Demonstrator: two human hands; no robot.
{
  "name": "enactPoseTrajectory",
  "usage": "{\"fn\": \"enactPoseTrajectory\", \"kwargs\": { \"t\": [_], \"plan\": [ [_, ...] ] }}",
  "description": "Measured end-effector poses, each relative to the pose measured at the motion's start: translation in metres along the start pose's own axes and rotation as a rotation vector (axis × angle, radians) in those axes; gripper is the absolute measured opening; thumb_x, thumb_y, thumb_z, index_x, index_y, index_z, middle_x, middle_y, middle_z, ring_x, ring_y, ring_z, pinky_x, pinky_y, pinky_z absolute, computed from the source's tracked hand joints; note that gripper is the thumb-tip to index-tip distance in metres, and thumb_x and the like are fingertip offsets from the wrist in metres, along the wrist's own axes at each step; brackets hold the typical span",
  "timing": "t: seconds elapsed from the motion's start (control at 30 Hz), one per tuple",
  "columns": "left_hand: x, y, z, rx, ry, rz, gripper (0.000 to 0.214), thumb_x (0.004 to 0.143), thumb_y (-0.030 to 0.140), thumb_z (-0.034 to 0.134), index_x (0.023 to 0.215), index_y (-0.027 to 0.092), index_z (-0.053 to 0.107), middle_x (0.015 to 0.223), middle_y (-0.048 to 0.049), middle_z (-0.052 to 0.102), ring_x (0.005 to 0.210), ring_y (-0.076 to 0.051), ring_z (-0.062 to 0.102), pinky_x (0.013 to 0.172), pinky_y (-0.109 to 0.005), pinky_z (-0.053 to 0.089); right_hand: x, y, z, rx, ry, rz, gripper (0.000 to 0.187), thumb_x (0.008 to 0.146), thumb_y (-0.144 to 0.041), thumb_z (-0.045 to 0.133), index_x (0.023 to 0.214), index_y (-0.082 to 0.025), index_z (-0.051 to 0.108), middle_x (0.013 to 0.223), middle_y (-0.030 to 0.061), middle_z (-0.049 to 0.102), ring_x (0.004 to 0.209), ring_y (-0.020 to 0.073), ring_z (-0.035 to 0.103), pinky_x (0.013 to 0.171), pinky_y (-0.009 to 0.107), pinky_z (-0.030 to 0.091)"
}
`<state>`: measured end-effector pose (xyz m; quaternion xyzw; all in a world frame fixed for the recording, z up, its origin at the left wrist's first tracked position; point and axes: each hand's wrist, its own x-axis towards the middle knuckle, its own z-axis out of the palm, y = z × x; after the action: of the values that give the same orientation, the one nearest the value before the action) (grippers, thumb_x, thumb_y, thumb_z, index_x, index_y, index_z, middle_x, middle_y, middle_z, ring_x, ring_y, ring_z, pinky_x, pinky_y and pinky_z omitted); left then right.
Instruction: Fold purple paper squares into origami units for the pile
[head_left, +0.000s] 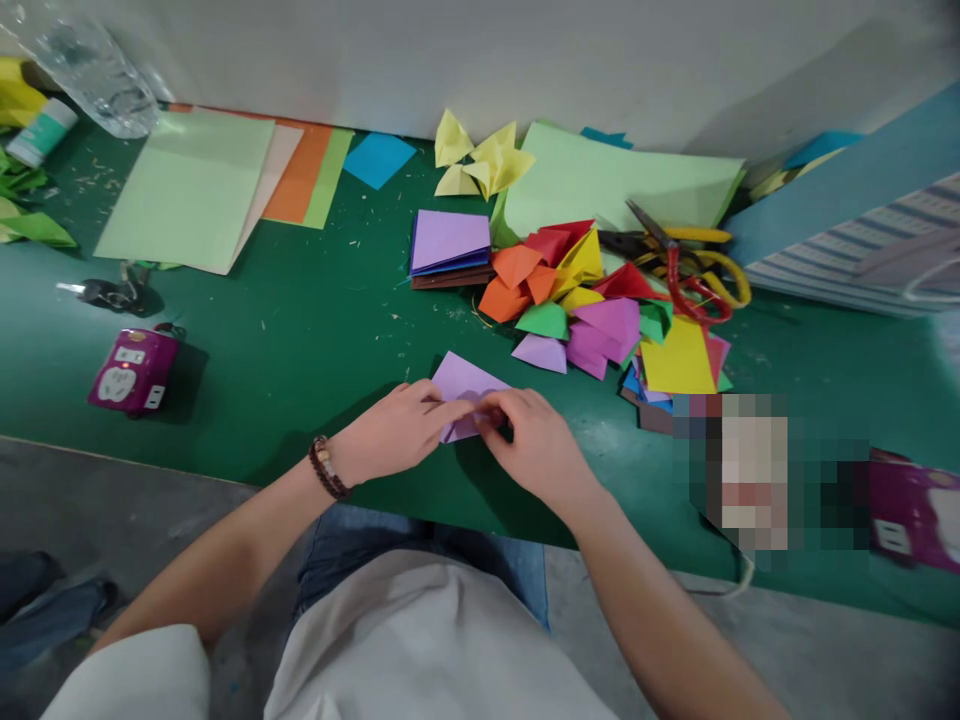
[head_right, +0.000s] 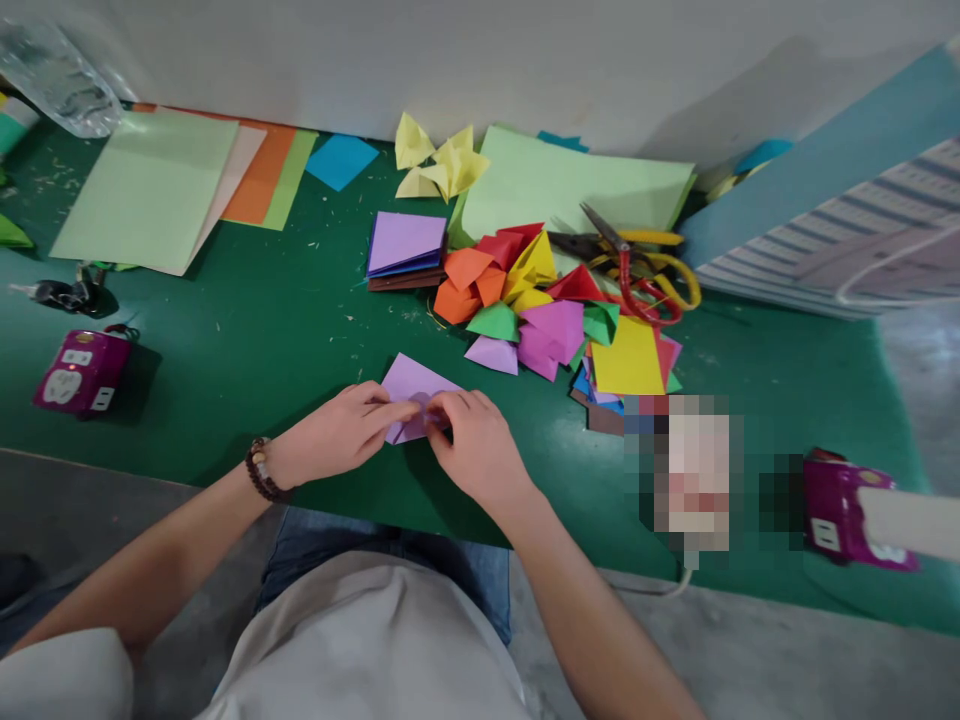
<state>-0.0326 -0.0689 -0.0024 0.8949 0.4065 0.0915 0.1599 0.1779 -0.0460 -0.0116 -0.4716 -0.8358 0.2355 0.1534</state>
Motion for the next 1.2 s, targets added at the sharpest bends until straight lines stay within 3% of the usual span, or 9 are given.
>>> {"fn": "enactPoseTrajectory", "kwargs": {
  "t": [0.07, 0.17, 0.5, 0.93, 1.1, 1.2],
  "plan": [
    [0.0, -0.001, 0.003, -0.013, 0.019, -0.014, 0.036, 0.096, 0.015, 0.037, 0.132, 0.014, 0.045, 0.108, -0.0085, 0.066, 0.107, -0.021, 0.05, 0.092, -0.036, 0.043, -0.007, 0.002, 0.003, -0.02, 0.08, -0.042, 0.01, 0.086, -0.021, 0.053, 0.093, -0.02, 0.06, 0.086, 0.0074, 0.06, 0.082, 0.0224, 0.056, 0.073, 0.037, 0.045],
    [0.0, -0.001, 0.006, -0.033, 0.034, -0.023, 0.033, 0.095, 0.013, 0.039, 0.127, 0.014, 0.048, 0.11, -0.0079, 0.065, 0.108, -0.021, 0.05, 0.093, -0.035, 0.044, -0.017, 0.0, 0.009, -0.115, 0.15, -0.108, 0.011, 0.089, -0.024, 0.053, 0.088, -0.021, 0.063, 0.086, 0.0077, 0.059, 0.084, 0.023, 0.055, 0.074, 0.037, 0.043],
    [0.001, 0.0, 0.006, -0.023, 0.02, -0.028, 0.026, 0.097, 0.016, 0.04, 0.12, 0.015, 0.053, 0.098, -0.0046, 0.068, 0.107, -0.02, 0.051, 0.093, -0.034, 0.043, -0.02, -0.011, 0.018, -0.232, 0.132, -0.188, 0.018, 0.09, -0.019, 0.05, 0.075, -0.02, 0.06, 0.074, 0.0057, 0.06, 0.073, 0.0206, 0.052, 0.066, 0.034, 0.036],
    [0.001, 0.0, 0.007, -0.031, -0.006, -0.032, 0.028, 0.096, 0.015, 0.043, 0.122, 0.014, 0.052, 0.097, -0.0047, 0.067, 0.108, -0.02, 0.051, 0.094, -0.033, 0.042, -0.017, -0.02, 0.024, -0.292, 0.15, -0.226, 0.02, 0.088, -0.017, 0.05, 0.071, -0.019, 0.061, 0.068, 0.005, 0.058, 0.068, 0.0198, 0.052, 0.063, 0.033, 0.035],
    [0.0, -0.001, 0.008, 0.007, -0.014, -0.029, 0.03, 0.095, 0.014, 0.043, 0.124, 0.015, 0.051, 0.101, -0.0059, 0.066, 0.11, -0.02, 0.052, 0.093, -0.034, 0.041, -0.022, -0.026, 0.031, -0.205, 0.133, -0.268, 0.023, 0.091, -0.021, 0.051, 0.071, -0.021, 0.062, 0.069, 0.0044, 0.062, 0.069, 0.0193, 0.054, 0.065, 0.033, 0.037],
    [0.0, -0.001, 0.008, 0.011, -0.023, -0.026, 0.03, 0.097, 0.015, 0.041, 0.125, 0.014, 0.05, 0.104, -0.0057, 0.067, 0.111, -0.02, 0.051, 0.094, -0.034, 0.041, -0.023, -0.023, 0.027, -0.093, 0.189, -0.207, 0.018, 0.092, -0.021, 0.051, 0.08, -0.021, 0.065, 0.075, 0.0043, 0.066, 0.074, 0.0188, 0.057, 0.069, 0.032, 0.04]
  ]
}}
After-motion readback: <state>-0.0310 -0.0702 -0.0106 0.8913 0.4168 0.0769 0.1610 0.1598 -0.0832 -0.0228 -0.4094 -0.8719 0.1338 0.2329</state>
